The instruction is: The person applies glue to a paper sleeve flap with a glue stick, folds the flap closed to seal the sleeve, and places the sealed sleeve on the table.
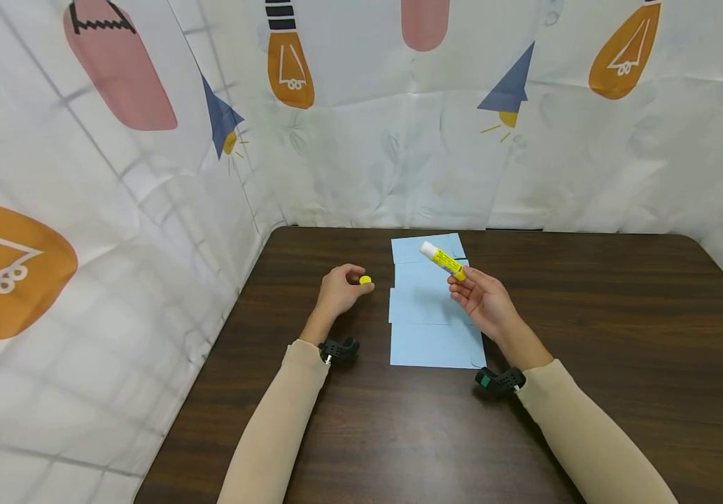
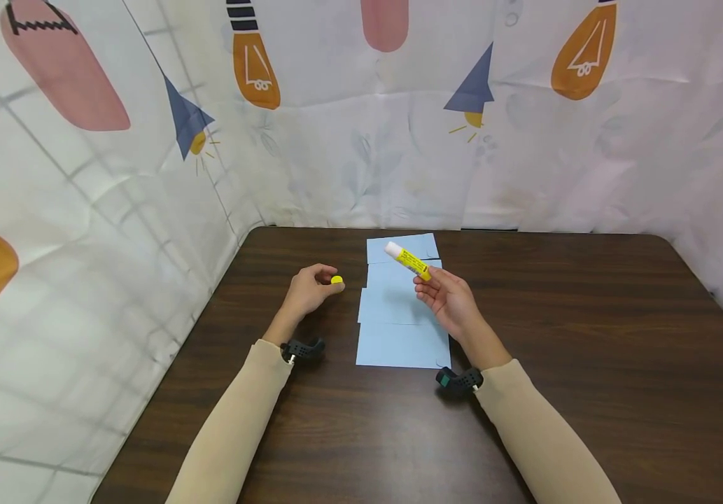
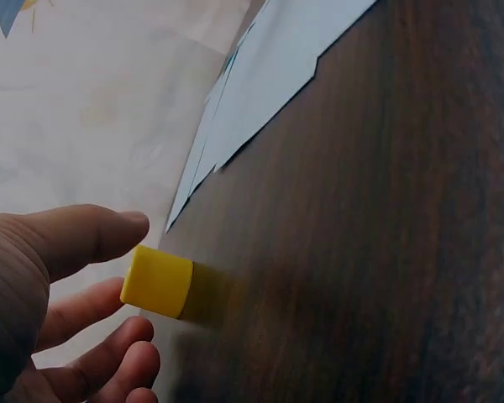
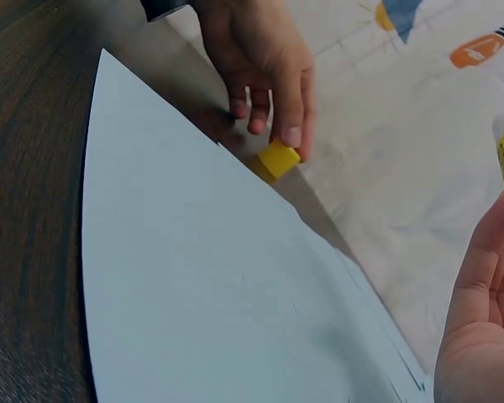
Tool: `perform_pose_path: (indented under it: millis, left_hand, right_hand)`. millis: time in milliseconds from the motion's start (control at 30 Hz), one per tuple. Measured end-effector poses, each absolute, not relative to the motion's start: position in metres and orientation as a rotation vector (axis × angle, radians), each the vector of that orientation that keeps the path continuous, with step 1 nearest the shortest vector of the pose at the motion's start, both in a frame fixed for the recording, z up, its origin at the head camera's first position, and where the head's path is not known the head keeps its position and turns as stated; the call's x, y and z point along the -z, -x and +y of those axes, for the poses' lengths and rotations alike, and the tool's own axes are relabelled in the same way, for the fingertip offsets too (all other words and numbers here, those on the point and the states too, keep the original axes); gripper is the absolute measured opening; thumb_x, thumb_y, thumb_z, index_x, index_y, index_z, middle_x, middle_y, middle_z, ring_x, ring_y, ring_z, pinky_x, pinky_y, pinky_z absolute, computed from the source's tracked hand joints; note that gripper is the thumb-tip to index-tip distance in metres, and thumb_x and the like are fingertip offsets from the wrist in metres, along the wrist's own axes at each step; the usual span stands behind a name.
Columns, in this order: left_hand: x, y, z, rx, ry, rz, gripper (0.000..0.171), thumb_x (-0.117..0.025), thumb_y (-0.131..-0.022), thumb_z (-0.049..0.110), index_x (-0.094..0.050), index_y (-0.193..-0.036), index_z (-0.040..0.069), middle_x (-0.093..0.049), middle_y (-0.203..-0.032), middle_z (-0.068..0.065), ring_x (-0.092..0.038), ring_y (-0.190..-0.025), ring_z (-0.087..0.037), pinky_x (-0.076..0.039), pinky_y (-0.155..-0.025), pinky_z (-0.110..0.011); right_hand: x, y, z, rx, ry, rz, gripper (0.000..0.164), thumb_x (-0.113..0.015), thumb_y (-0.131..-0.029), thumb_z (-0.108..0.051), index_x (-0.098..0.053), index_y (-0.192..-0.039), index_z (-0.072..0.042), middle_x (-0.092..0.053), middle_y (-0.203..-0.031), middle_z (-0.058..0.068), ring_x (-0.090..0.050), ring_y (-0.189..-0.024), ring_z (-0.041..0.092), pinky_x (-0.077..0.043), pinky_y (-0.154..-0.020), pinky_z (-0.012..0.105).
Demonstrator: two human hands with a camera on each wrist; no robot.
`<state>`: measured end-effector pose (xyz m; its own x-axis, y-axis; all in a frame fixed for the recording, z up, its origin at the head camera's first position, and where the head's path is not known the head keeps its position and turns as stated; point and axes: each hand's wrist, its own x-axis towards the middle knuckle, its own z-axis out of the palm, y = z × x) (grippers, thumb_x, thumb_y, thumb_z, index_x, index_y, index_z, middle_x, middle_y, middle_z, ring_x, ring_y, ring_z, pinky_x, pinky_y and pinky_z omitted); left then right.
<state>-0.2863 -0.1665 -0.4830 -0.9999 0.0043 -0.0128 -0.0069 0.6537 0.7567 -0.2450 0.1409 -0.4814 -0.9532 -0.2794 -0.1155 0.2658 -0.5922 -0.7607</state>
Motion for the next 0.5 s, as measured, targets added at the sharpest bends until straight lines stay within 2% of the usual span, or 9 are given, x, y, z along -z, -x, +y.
perform_pose_path:
  millis: [233,500]
  left_hand:
    - [0.4857,0.2862,-0.1659,-1.278,0.009,2.87,0.033,-0.081,-0.089,0.025,-0.074,-0.119,0.014,-0.068,-0.107,-0.007,-0.056,-0.101,-0.027,-0.048,-0.087,-0.042]
    - [0.4898,0.2884,-0.1647,-1.233,0.016,2.906,0.027,-0.08,-0.09,0.025,-0.075,-0.115,0.016,-0.07,-0.102,-0.004,-0.058,-0.095,-0.025,-0.046,-0.083,-0.038]
  right_hand:
    - [0.4817,0.2458,0.1425,2.573,0.017,1.162,0.032,-0.054,-0.107,-0.025,-0.045,-0.131,-0.006,-0.07,-0.095,0.005,-0.067,-0.084,0.013,-0.059,-0.081,0.021]
    - [0.4821,0.2457,0.1442,2.579,0.024,1.129,0.033,-0.055,-0.107,-0.025,-0.043,-0.131,-0.006,-0.069,-0.095,0.005,-0.067,-0.084,0.013,-0.059,-0.08,0.02]
